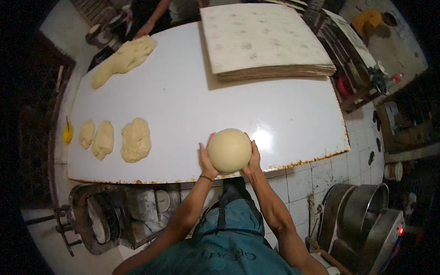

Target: The person takes portions of dough from a table and shapes them into round loaves by hand.

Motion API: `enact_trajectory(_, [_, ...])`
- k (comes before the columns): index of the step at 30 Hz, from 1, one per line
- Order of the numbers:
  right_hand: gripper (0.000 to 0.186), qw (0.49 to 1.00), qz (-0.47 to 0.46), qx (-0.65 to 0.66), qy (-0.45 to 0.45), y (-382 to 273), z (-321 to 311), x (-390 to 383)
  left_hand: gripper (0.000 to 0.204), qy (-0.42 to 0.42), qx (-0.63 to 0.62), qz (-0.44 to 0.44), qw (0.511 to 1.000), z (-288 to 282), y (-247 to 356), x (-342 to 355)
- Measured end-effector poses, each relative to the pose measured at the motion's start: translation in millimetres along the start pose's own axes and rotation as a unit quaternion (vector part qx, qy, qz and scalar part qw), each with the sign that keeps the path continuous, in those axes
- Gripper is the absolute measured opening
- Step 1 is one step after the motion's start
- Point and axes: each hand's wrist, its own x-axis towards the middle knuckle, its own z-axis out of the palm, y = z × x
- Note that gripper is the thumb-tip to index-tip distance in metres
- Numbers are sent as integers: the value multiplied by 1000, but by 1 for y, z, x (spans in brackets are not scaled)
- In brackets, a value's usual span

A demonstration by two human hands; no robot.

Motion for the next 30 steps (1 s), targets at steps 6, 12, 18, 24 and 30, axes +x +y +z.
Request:
enact_trajectory(6, [60,977,-76,-166,-110,28,88,26,57,-105,-106,63,987,23,64,6])
enact_trajectory(12, [72,965,104,-169,-170,69,192,40,53,27,152,181,971,61,196,-37])
enact_trajectory(18, [66,931,274,-150,-187,194,262,30,64,180,104,385,899,17,291,-113])
enact_trajectory(24, [60,913,323,-74,-236,351,424,12,54,207,59,751,624,-29,437,-245])
enact_trajectory(30, [61,888,283,-33,-362,568,574,17,50,431,299,728,441,-77,486,-376])
